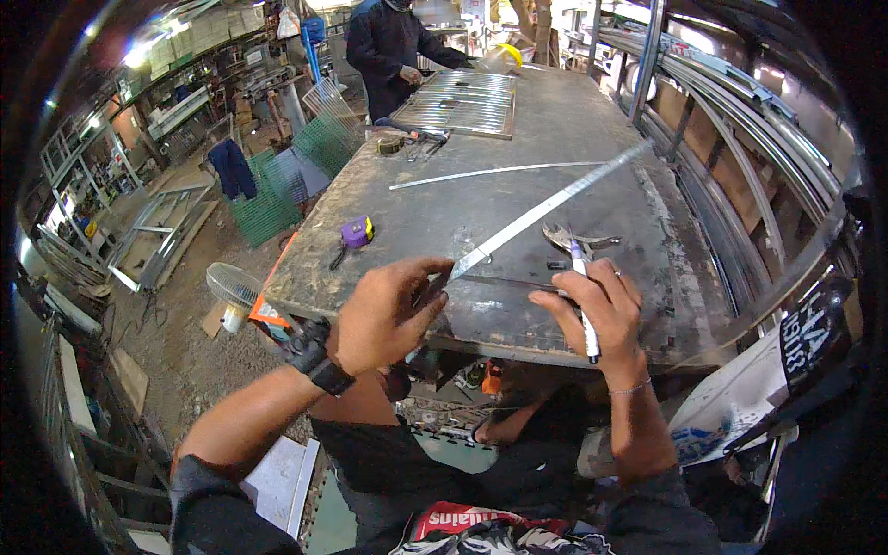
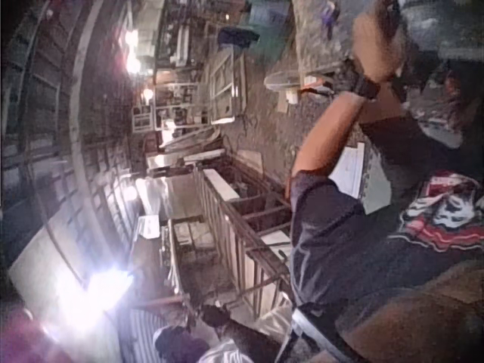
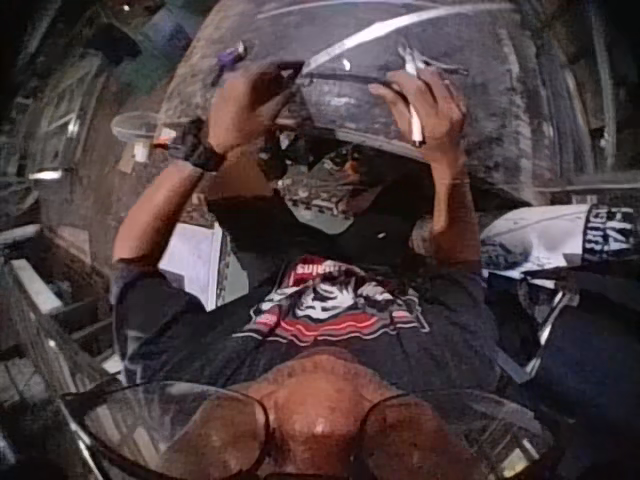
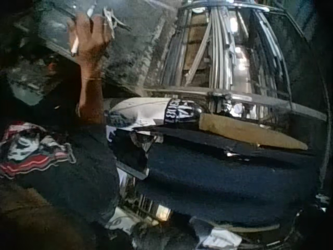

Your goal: The person uses a try square and a marker to draw perpendicular lines on a long metal bar. They repeatedly reposition the square along the bar and mark multiple points.

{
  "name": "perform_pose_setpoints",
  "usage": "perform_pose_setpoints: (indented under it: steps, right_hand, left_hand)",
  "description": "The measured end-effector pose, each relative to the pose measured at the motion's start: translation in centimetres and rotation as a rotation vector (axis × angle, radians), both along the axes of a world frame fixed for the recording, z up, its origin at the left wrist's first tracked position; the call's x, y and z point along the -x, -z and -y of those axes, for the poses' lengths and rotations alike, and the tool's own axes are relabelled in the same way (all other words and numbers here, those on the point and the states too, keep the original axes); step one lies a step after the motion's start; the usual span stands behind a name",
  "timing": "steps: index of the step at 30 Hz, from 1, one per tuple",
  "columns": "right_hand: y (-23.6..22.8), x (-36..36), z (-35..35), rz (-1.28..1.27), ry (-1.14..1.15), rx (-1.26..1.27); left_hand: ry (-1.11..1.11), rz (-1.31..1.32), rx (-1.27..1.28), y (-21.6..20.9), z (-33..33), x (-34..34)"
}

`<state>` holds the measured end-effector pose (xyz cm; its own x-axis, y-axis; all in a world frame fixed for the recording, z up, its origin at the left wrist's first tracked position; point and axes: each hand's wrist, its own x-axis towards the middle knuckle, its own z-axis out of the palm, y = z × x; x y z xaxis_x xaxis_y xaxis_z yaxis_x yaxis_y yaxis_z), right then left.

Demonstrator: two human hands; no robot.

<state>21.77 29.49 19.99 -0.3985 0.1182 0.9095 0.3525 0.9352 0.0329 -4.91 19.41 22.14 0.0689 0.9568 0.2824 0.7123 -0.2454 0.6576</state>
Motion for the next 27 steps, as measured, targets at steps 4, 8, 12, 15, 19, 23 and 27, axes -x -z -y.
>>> perform_pose_setpoints:
  steps: [4, 8, 12, 15, 19, 23, 27]
  right_hand:
    - [-1.4, 1.1, -0.1, 0.079, -0.053, -0.063]
    - [-2.7, 1.4, -0.6, 0.197, -0.05, -0.1]
    - [-3.4, 2.3, -1.0, 0.169, -0.109, -0.089]
    - [-3.9, 2.9, -0.8, 0.099, -0.166, 0.032]
    - [-5.6, 2.9, -0.8, -0.001, -0.277, 0.187]
    - [-7.7, 2.7, -1.0, -0.029, -0.281, 0.157]
    - [-9.9, 2.8, -1.2, -0.195, -0.256, 0.299]
  left_hand:
    - [0.06, -0.397, -0.2, -2.8, 1.0, 0.8]
    - [0.074, -0.742, -0.18, -4.9, 2.2, 0.8]
    - [0.203, -1.027, -0.273, -9.0, 1.7, 1.5]
    - [0.364, -1.134, -0.295, -13.5, 0.1, 1.8]
    - [0.383, -1.073, -0.352, -18.1, -0.5, 0.8]
    - [0.369, -1.127, -0.425, -21.9, -1.2, -1.1]
    - [0.166, -1.311, -0.887, -23.8, -1.4, -2.0]
